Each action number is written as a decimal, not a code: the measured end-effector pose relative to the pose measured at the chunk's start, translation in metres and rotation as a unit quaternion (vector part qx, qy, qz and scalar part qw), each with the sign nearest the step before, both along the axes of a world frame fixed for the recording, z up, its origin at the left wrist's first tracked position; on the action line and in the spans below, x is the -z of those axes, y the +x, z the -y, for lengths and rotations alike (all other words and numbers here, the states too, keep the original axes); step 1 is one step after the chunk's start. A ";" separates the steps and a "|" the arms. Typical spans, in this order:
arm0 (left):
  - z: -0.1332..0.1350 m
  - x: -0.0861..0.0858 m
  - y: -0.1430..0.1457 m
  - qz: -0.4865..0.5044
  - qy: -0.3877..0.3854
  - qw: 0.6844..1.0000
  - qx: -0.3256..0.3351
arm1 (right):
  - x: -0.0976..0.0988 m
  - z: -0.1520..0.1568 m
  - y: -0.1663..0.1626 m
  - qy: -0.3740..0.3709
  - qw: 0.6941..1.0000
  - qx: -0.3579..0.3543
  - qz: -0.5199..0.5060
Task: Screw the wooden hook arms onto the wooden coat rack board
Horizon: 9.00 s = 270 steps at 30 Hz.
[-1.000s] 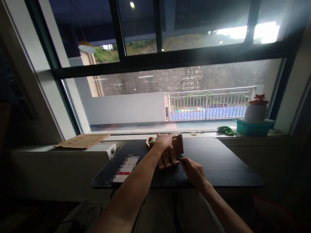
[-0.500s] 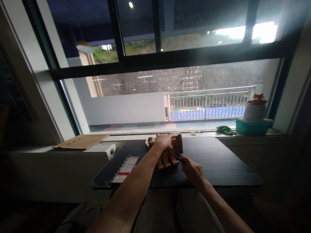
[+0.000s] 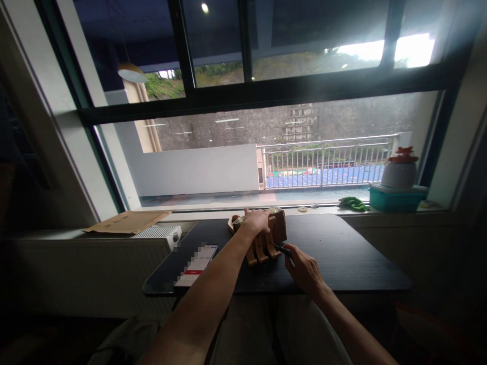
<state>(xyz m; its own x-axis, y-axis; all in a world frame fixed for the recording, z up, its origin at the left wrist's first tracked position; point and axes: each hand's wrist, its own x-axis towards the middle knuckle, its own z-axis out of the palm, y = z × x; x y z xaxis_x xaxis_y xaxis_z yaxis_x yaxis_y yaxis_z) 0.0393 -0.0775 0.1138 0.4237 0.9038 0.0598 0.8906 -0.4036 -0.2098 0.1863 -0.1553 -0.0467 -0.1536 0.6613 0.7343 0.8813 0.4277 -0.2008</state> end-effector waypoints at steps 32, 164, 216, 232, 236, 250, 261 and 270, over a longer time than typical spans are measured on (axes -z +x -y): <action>-0.001 0.001 0.000 0.000 -0.001 1.000 0.001 | 0.009 -0.007 0.003 -0.069 0.995 0.066 -0.006; 0.006 -0.004 -0.002 -0.010 -0.004 1.000 0.007 | 0.008 -0.005 0.001 -0.026 1.000 0.016 -0.008; 0.003 -0.002 -0.004 -0.007 0.000 1.000 0.004 | 0.004 -0.003 0.001 -0.079 0.997 0.019 0.003; 0.002 -0.001 -0.006 -0.002 0.000 1.000 0.004 | 0.010 -0.006 0.002 -0.068 0.996 0.049 0.004; 0.002 -0.001 -0.006 -0.001 0.001 1.000 0.005 | 0.006 -0.003 0.001 -0.059 0.998 0.029 0.006; 0.004 -0.002 -0.005 -0.005 0.005 1.000 0.003 | 0.009 -0.005 0.001 -0.078 0.996 0.044 0.001; 0.002 -0.002 -0.006 -0.004 -0.005 1.000 0.006 | 0.007 -0.005 0.003 -0.084 0.996 0.013 -0.018; 0.003 -0.004 -0.005 -0.006 -0.006 1.000 0.001 | 0.011 -0.009 0.001 -0.094 0.994 0.050 0.001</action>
<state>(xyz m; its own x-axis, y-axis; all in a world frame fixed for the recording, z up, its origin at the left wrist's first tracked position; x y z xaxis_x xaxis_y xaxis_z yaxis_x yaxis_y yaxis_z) 0.0347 -0.0800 0.1174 0.4256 0.9039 0.0438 0.8873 -0.4073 -0.2163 0.1872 -0.1467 -0.0577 -0.0818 0.7989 0.5958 0.9177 0.2936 -0.2676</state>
